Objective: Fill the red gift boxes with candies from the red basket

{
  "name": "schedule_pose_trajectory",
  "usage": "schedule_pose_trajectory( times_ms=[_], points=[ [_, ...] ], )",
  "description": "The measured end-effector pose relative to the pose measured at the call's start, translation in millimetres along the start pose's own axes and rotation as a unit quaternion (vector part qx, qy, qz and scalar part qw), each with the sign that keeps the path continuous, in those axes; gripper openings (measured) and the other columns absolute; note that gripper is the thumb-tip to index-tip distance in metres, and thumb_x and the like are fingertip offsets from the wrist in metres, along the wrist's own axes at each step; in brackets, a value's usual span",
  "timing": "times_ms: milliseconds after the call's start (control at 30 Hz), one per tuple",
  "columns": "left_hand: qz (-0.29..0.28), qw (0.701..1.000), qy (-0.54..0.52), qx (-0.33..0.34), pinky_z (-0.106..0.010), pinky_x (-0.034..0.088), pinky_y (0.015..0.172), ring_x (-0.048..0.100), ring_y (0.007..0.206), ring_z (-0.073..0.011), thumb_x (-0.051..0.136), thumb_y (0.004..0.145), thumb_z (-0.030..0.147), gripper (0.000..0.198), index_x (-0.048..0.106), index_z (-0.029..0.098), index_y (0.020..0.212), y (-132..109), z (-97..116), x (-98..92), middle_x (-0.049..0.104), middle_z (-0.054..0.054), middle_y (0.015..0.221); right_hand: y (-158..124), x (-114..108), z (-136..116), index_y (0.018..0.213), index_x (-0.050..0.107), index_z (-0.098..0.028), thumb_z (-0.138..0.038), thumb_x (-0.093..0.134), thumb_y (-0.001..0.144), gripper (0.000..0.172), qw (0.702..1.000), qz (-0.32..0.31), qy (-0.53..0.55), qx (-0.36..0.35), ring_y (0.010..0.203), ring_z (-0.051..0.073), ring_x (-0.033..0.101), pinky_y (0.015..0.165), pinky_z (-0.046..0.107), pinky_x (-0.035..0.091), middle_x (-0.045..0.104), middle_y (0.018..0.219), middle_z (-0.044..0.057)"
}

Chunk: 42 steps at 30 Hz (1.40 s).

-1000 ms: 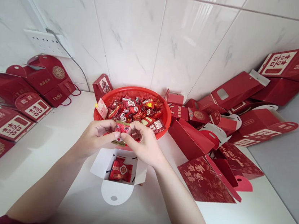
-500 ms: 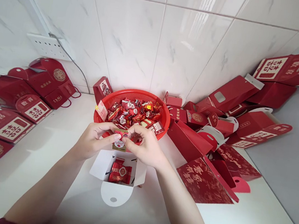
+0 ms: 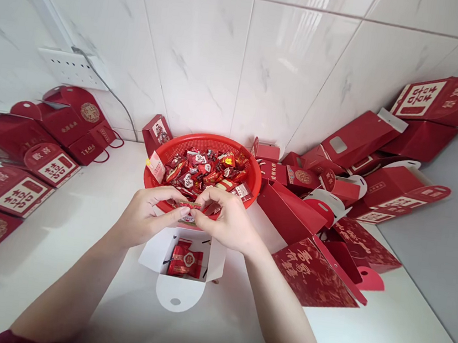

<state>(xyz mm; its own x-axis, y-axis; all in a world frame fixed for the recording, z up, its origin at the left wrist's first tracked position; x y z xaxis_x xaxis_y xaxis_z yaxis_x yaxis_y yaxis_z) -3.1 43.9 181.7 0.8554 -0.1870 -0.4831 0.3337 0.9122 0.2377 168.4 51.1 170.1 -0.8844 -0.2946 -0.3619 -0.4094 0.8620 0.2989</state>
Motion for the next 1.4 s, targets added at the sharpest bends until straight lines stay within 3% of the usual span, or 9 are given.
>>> schedule_pose_trajectory(
  times_ms=[200, 333, 500, 767, 1167, 1267, 1400],
  points=[
    [-0.022, 1.0, -0.015, -0.013, -0.025, 0.051, 0.08, 0.066, 0.088, -0.0177, 0.065, 0.088, 0.029, 0.013, 0.069, 0.018, 0.092, 2, -1, -0.3, 0.072, -0.003, 0.092, 3, 2, 5, 0.076, 0.057, -0.019, -0.023, 0.065, 0.082, 0.01, 0.997, 0.037, 0.06, 0.026, 0.069, 0.014, 0.053, 0.067, 0.029, 0.045, 0.059, 0.075, 0.0],
    [-0.005, 0.999, -0.024, -0.021, -0.024, 0.052, 0.079, 0.065, 0.084, -0.0161, 0.066, 0.087, 0.03, 0.012, 0.068, 0.018, 0.089, 1, -1, -2.5, 0.07, -0.002, 0.089, 4, -1, 7, 0.074, 0.053, -0.02, -0.026, 0.066, 0.083, 0.017, 0.994, 0.066, 0.09, 0.019, 0.069, 0.014, 0.049, 0.066, 0.029, 0.042, 0.054, 0.073, -0.001],
    [0.026, 0.999, -0.013, -0.023, -0.023, 0.051, 0.075, 0.064, 0.079, -0.0146, 0.066, 0.086, 0.025, 0.009, 0.067, 0.017, 0.082, 1, -5, -4.2, 0.069, 0.0, 0.082, 5, 2, 12, 0.08, 0.05, -0.021, -0.033, 0.064, 0.087, 0.019, 0.989, 0.026, 0.142, 0.046, 0.07, 0.014, 0.048, 0.066, 0.028, 0.043, 0.051, 0.078, -0.001],
    [0.036, 0.998, -0.031, -0.027, -0.021, 0.052, 0.07, 0.064, 0.073, -0.0129, 0.068, 0.081, 0.021, 0.005, 0.069, 0.017, 0.079, 2, -12, 0.6, 0.07, 0.001, 0.077, 5, 6, 11, 0.078, 0.056, -0.018, -0.026, 0.064, 0.083, 0.013, 0.993, 0.004, 0.108, 0.054, 0.07, 0.013, 0.046, 0.066, 0.026, 0.04, 0.05, 0.078, -0.001],
    [0.049, 0.998, -0.024, -0.009, -0.022, 0.053, 0.073, 0.065, 0.075, -0.0126, 0.068, 0.081, 0.019, 0.003, 0.068, 0.017, 0.079, 3, -13, 5.3, 0.07, 0.001, 0.078, 5, 5, 7, 0.08, 0.059, -0.017, -0.02, 0.061, 0.084, 0.005, 0.998, 0.036, 0.036, 0.03, 0.073, 0.014, 0.051, 0.071, 0.027, 0.043, 0.055, 0.079, -0.001],
    [0.06, 0.998, -0.03, 0.006, -0.023, 0.053, 0.075, 0.065, 0.079, -0.013, 0.066, 0.085, 0.022, 0.005, 0.067, 0.017, 0.086, 2, -9, 0.1, 0.07, 0.0, 0.084, 2, 1, 5, 0.088, 0.062, -0.018, -0.026, 0.063, 0.088, 0.008, 0.998, 0.039, 0.046, 0.007, 0.077, 0.015, 0.056, 0.073, 0.028, 0.048, 0.061, 0.085, 0.001],
    [0.085, 0.995, -0.034, 0.035, -0.027, 0.052, 0.085, 0.064, 0.09, -0.0154, 0.07, 0.085, 0.028, 0.024, 0.064, 0.02, 0.107, -6, -3, -14.7, 0.068, -0.003, 0.096, -13, -19, -4, 0.109, 0.063, -0.021, -0.032, 0.068, 0.09, 0.022, 0.992, 0.107, 0.066, -0.005, 0.087, 0.017, 0.064, 0.077, 0.03, 0.052, 0.068, 0.102, 0.005]
  ],
)
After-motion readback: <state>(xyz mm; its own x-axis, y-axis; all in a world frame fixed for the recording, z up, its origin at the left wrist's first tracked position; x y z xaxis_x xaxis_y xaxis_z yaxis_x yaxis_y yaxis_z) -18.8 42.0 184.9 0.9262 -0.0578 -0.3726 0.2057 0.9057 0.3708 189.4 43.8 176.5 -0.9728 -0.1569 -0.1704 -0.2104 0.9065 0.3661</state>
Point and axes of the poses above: each hand's wrist, its own y-axis towards the middle knuckle, its own x-axis out of the palm, z = x × y, the point moved 4 cm from there along y, towards the middle knuckle
